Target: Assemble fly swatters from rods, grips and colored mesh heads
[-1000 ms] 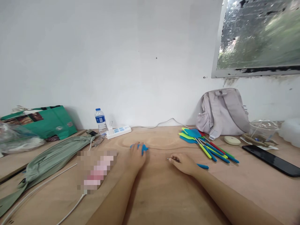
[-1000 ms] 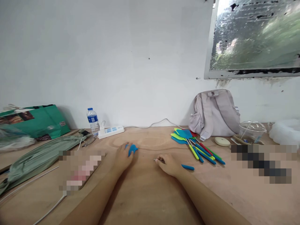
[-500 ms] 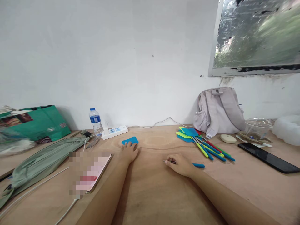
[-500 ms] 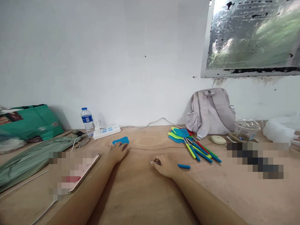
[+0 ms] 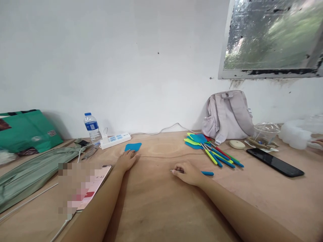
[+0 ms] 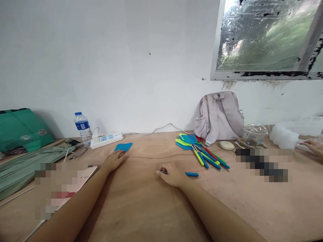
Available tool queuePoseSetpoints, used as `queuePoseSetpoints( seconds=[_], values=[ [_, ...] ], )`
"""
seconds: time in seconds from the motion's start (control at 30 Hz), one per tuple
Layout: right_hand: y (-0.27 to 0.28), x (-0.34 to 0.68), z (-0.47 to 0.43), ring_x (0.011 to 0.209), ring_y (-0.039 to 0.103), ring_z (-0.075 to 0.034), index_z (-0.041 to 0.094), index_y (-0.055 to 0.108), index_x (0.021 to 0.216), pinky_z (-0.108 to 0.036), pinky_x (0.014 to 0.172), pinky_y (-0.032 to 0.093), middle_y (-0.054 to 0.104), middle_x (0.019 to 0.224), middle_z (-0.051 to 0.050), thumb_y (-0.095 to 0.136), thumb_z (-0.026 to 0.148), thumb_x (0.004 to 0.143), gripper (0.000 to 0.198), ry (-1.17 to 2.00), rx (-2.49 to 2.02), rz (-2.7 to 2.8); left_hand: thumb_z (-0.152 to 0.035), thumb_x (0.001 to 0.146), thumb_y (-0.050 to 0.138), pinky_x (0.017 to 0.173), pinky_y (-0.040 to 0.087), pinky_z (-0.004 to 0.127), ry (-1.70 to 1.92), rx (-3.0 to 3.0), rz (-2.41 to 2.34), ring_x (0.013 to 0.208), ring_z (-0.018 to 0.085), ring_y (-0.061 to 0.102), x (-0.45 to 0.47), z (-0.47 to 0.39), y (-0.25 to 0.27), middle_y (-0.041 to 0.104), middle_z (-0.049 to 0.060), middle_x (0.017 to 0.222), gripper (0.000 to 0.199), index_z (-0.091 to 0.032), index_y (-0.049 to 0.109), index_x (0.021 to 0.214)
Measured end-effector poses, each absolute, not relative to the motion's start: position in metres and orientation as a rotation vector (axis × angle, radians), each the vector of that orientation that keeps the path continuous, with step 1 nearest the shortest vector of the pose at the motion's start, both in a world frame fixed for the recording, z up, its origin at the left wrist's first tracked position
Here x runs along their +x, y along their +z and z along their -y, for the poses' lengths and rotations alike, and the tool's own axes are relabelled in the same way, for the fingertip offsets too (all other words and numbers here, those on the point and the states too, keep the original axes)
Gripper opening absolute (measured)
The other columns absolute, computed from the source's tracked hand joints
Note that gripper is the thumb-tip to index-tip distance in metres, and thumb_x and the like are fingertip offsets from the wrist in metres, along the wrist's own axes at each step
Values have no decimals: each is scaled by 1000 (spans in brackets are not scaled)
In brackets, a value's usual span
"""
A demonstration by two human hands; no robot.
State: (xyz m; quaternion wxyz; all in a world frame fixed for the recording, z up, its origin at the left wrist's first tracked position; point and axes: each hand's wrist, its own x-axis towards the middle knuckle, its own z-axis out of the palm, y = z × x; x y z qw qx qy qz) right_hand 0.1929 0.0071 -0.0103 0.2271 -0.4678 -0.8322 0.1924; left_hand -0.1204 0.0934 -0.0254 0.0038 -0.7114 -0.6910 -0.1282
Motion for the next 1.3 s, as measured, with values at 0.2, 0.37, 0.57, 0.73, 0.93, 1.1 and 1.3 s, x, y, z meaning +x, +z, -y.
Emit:
queuePoseSetpoints(
  seconds=[0.2,0.37,0.57,0.73,0.93,1.1,1.3],
  values=[
    [-12,192,-7,63,53,-13,18,61,75,-23,55,33,64,72,-3,47,38,80,25,519,-1292,2270,-50,81,31,103,19,39,-506,-2239,2116,128,25,24,-124,-94,-28,26,11,141,60,-14,38,128],
    [-9,191,-6,57,46,-12,18,54,63,-23,51,28,54,59,1,47,42,78,29,485,-1242,2136,-29,79,36,104,22,37,-722,-2373,1767,128,21,24,-124,-85,-26,29,4,140,48,-19,39,126],
    [-1,189,1,48,29,-9,19,33,50,-23,46,19,29,50,5,45,45,75,38,665,-920,1863,-12,73,36,105,21,41,-900,-2501,1521,125,20,29,-82,-39,-15,33,7,137,51,-18,40,124],
    [-2,188,8,44,22,-9,20,30,45,-25,44,16,24,46,5,44,47,71,40,942,-608,1580,-18,78,39,103,26,37,-999,-2673,1396,122,18,33,-23,4,-9,38,5,133,46,-22,39,124],
    [3,185,13,36,20,-7,19,35,40,-25,40,15,23,38,5,42,54,66,44,1204,-272,1264,-32,75,51,104,21,42,-849,-2925,1321,120,22,36,10,23,-7,41,5,132,52,-25,39,125],
    [4,177,13,32,17,-7,20,35,41,-23,37,19,17,36,7,35,53,68,43,1388,-155,932,-33,76,52,99,30,39,-1093,-2954,1443,113,22,43,18,24,-14,49,7,123,49,-20,40,122],
    [-14,170,2,33,26,-9,20,25,42,-24,39,26,22,34,5,31,41,71,37,1439,-238,615,-15,83,35,81,41,30,-1221,-2991,1541,94,17,52,36,28,-23,58,7,102,23,-19,48,102]
  ],
)
